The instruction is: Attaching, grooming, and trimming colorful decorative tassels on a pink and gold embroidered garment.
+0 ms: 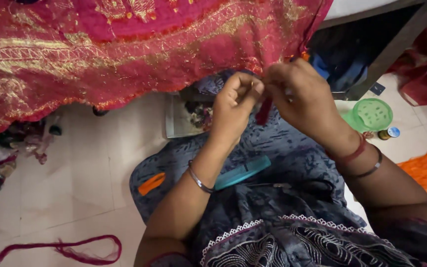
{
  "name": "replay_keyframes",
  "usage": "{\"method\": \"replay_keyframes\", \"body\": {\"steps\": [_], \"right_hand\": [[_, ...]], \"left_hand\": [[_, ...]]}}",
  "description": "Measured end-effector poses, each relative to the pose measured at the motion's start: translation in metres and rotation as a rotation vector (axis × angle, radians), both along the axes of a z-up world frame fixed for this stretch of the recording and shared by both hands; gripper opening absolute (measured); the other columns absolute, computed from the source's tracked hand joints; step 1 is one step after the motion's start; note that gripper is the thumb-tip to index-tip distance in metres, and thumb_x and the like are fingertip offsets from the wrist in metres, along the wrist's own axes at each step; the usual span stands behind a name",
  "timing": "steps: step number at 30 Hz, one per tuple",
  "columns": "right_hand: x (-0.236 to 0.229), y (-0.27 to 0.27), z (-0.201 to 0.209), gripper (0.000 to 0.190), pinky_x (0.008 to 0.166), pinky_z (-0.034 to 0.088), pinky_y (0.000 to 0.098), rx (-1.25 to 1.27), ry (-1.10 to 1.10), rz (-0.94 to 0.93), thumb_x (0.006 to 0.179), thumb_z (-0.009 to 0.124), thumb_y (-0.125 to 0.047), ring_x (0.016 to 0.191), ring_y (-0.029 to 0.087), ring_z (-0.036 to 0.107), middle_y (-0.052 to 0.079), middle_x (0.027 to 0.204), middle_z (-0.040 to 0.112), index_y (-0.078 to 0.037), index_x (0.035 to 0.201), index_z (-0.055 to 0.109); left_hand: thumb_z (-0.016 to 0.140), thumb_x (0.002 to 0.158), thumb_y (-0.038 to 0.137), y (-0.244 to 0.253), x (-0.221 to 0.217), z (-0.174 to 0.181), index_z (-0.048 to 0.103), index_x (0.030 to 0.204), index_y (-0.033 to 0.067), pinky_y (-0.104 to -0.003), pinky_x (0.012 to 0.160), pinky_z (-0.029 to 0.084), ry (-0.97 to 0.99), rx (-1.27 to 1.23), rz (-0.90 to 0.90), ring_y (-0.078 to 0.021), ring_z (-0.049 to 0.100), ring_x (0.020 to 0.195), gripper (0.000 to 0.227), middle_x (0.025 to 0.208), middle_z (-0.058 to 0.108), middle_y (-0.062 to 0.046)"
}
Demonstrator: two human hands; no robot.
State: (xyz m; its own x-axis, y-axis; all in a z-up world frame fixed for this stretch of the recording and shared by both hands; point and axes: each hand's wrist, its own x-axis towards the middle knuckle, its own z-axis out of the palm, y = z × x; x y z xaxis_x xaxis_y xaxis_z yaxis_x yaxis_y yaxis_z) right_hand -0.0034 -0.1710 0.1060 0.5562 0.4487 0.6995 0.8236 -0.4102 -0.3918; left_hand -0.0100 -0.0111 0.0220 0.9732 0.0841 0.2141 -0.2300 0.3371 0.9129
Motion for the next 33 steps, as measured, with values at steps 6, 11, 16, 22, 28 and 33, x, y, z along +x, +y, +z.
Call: {"method": "replay_keyframes", "body": {"steps": [6, 11, 16, 22, 28, 33], "right_hand": [[-0.005, 0.004, 0.005, 0.032, 0.084, 0.054, 0.0410, -0.181, -0.364, -0.019, 0.083, 0.076, 0.008, 0.098, 0.032, 0.061, 0.013, 0.105, 0.065, 0.001, 0.113, 0.069], [0.002, 0.001, 0.001, 0.027, 0.085, 0.053, 0.0430, -0.213, -0.339, -0.077, 0.086, 0.078, 0.002, 0.102, 0.035, 0.058, 0.012, 0.106, 0.059, -0.001, 0.111, 0.070], [0.004, -0.018, -0.002, 0.023, 0.080, 0.048, 0.0398, -0.150, -0.181, -0.053, 0.091, 0.081, 0.000, 0.100, 0.033, 0.056, 0.010, 0.107, 0.061, -0.005, 0.111, 0.072], [-0.007, -0.027, -0.001, 0.022, 0.078, 0.045, 0.0365, -0.111, -0.175, -0.100, 0.094, 0.087, -0.001, 0.093, 0.028, 0.056, 0.008, 0.105, 0.063, -0.005, 0.113, 0.076], [0.003, -0.050, 0.001, 0.021, 0.084, 0.050, 0.0421, -0.089, -0.293, -0.322, 0.082, 0.085, 0.005, 0.101, 0.033, 0.060, 0.015, 0.104, 0.062, -0.002, 0.095, 0.071], [-0.013, -0.030, 0.019, 0.020, 0.078, 0.053, 0.0229, 0.301, 0.447, 0.013, 0.083, 0.075, -0.001, 0.095, 0.009, 0.063, 0.006, 0.108, 0.063, -0.002, 0.101, 0.067]], "left_hand": [[0.072, 0.096, 0.008, 0.002, -0.005, 0.010, 0.069, 0.098, 0.0039, -0.025, 0.079, 0.051, -0.075, 0.235, 0.198, -0.0092, 0.062, 0.085, 0.006, 0.095, 0.067, -0.001], [0.076, 0.087, 0.009, 0.002, -0.026, 0.058, 0.068, 0.094, 0.0056, -0.037, 0.090, 0.047, -0.411, 0.910, 0.589, -0.0248, 0.060, 0.099, 0.010, 0.102, 0.064, -0.006], [0.075, 0.085, 0.008, 0.006, -0.012, 0.053, 0.067, 0.094, 0.0038, -0.043, 0.107, 0.043, -0.486, 0.936, 0.506, -0.0295, 0.055, 0.119, 0.012, 0.118, 0.061, -0.009], [0.080, 0.089, 0.011, 0.005, -0.008, 0.049, 0.072, 0.094, 0.0097, -0.038, 0.109, 0.044, -0.409, 0.646, 0.238, -0.0245, 0.054, 0.123, 0.009, 0.128, 0.059, -0.007], [0.082, 0.087, 0.008, 0.000, -0.010, 0.051, 0.073, 0.094, 0.0098, -0.037, 0.112, 0.041, -0.447, 0.666, 0.248, -0.0236, 0.051, 0.124, 0.011, 0.128, 0.055, -0.005], [0.083, 0.087, 0.011, -0.004, -0.008, 0.052, 0.074, 0.094, 0.0110, -0.037, 0.110, 0.043, -0.426, 0.682, 0.222, -0.0239, 0.050, 0.123, 0.011, 0.127, 0.056, -0.005]]}}
